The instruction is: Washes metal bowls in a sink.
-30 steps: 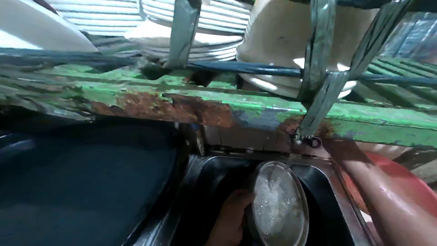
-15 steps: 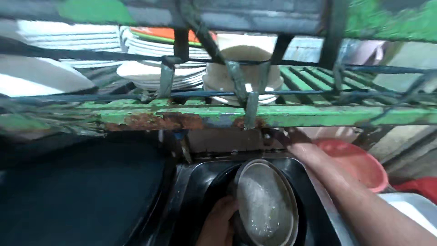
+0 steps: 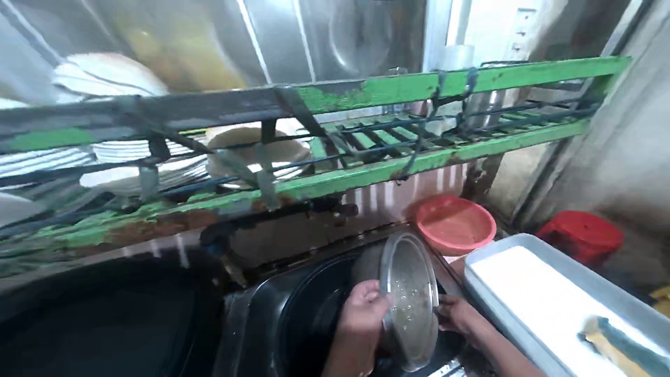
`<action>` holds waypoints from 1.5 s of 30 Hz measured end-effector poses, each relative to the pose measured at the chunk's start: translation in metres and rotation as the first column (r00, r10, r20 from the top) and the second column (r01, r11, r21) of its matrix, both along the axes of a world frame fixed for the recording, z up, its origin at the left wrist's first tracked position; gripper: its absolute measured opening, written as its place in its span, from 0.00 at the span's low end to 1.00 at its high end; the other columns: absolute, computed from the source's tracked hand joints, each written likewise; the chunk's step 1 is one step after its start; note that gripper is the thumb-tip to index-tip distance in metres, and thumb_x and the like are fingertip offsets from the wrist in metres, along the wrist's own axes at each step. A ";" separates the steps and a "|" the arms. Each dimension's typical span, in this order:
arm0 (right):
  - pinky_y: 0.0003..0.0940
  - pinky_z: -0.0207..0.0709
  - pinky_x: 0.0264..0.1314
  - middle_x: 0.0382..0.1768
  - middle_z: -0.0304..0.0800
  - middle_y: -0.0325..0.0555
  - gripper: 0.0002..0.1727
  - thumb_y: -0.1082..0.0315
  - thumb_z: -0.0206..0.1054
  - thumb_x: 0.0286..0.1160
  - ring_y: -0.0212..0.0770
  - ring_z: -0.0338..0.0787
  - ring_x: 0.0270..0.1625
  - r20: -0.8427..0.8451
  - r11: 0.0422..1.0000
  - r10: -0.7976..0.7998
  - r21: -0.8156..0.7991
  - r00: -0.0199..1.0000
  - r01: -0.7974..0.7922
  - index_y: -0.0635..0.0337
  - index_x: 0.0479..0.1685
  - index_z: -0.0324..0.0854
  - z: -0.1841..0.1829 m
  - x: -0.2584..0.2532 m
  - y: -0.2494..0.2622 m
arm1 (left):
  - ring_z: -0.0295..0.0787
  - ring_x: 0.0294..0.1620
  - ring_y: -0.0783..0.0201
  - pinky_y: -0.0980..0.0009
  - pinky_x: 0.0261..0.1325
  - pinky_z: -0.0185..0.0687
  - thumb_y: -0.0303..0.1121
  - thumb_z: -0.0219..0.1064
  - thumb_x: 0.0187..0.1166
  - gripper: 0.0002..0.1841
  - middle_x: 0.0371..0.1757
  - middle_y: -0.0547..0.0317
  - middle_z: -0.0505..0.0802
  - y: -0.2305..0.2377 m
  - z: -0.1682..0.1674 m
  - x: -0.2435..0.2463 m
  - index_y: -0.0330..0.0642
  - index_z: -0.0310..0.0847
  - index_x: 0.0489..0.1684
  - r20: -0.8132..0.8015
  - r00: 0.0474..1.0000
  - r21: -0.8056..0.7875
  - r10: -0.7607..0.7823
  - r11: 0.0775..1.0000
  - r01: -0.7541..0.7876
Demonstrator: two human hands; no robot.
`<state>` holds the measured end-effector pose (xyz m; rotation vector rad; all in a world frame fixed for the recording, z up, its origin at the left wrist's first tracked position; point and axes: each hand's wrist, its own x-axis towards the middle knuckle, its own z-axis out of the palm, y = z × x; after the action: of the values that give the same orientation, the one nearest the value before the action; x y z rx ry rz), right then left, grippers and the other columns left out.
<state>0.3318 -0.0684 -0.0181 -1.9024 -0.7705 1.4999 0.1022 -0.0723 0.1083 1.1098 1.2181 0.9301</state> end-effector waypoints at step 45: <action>0.68 0.82 0.55 0.49 0.90 0.66 0.29 0.71 0.77 0.68 0.63 0.91 0.50 0.687 0.945 -0.134 0.306 0.714 -0.117 0.63 0.72 0.77 0.101 0.125 -0.134 | 0.88 0.35 0.62 0.66 0.39 0.84 0.23 0.66 0.78 0.09 0.36 0.51 0.91 -0.002 -0.007 -0.010 0.36 0.82 0.52 0.017 0.982 -0.146 -0.189 0.971 0.189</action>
<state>0.4571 -0.2027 0.0831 -2.1884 -1.2477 0.5196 0.0917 -0.0739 0.1018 1.0847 1.1375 0.6853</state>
